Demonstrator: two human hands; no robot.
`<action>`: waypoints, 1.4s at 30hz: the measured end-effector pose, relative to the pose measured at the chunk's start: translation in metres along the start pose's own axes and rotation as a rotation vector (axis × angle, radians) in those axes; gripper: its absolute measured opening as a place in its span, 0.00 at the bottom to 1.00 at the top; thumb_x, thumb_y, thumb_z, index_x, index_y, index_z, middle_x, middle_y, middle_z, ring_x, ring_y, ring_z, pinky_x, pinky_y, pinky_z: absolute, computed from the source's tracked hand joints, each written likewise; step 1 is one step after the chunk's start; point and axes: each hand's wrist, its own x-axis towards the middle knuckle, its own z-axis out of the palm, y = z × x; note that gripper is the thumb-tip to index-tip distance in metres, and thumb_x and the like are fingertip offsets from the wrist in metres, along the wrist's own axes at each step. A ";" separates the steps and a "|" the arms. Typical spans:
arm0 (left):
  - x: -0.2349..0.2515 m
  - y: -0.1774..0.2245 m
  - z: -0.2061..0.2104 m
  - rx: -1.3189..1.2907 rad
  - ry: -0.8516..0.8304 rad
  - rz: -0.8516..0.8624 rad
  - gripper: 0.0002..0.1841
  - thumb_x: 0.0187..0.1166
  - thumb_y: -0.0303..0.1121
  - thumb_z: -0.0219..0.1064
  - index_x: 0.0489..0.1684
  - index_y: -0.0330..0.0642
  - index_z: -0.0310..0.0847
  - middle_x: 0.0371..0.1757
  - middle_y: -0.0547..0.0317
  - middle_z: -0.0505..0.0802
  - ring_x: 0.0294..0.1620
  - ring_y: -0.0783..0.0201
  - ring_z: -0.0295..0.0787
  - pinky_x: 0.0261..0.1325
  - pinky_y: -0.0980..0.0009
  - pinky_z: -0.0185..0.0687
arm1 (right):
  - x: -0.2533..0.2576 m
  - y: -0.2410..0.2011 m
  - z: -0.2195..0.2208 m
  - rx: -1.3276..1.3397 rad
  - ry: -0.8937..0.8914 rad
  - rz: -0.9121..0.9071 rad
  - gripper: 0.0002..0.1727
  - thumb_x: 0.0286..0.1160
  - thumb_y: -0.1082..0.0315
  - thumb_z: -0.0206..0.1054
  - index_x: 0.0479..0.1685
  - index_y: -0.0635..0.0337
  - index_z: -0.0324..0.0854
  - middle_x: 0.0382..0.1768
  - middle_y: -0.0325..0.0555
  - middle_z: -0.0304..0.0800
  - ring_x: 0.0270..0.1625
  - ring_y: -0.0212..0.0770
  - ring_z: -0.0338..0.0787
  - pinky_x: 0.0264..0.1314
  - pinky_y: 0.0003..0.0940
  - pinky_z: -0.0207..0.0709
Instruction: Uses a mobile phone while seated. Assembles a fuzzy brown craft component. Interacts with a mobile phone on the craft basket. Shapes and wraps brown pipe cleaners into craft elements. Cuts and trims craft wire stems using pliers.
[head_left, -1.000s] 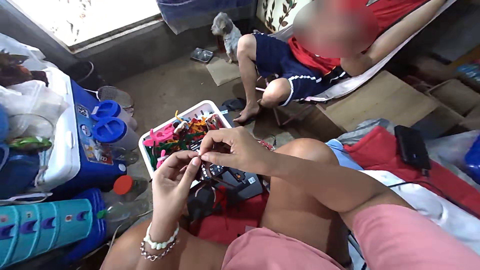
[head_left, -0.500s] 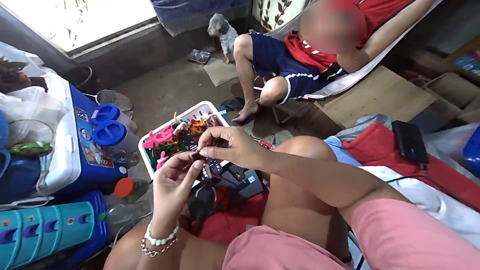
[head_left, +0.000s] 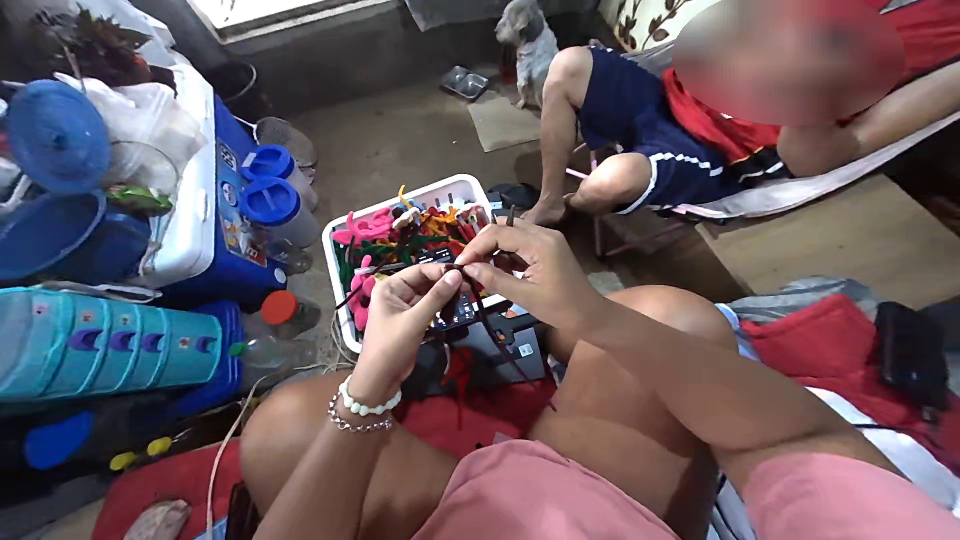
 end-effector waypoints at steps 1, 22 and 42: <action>0.000 0.000 0.001 -0.023 0.009 -0.012 0.06 0.81 0.25 0.66 0.39 0.39 0.90 0.35 0.59 0.95 0.35 0.71 0.91 0.46 0.74 0.89 | 0.000 0.000 0.001 0.001 0.002 -0.009 0.06 0.74 0.71 0.71 0.45 0.61 0.91 0.41 0.40 0.89 0.40 0.26 0.87 0.42 0.20 0.85; -0.001 -0.012 0.012 0.079 -0.062 0.176 0.06 0.84 0.27 0.63 0.45 0.37 0.87 0.41 0.62 0.93 0.43 0.71 0.90 0.53 0.71 0.88 | -0.002 -0.005 -0.015 0.142 -0.059 0.209 0.03 0.70 0.70 0.74 0.39 0.55 0.92 0.39 0.35 0.89 0.39 0.25 0.86 0.40 0.18 0.82; 0.001 -0.008 0.003 -0.538 -0.274 -0.524 0.07 0.71 0.40 0.71 0.30 0.51 0.92 0.30 0.68 0.90 0.34 0.73 0.89 0.48 0.73 0.88 | 0.002 0.006 -0.024 -0.111 -0.232 -0.398 0.07 0.77 0.73 0.68 0.43 0.62 0.93 0.45 0.52 0.87 0.46 0.38 0.89 0.45 0.32 0.86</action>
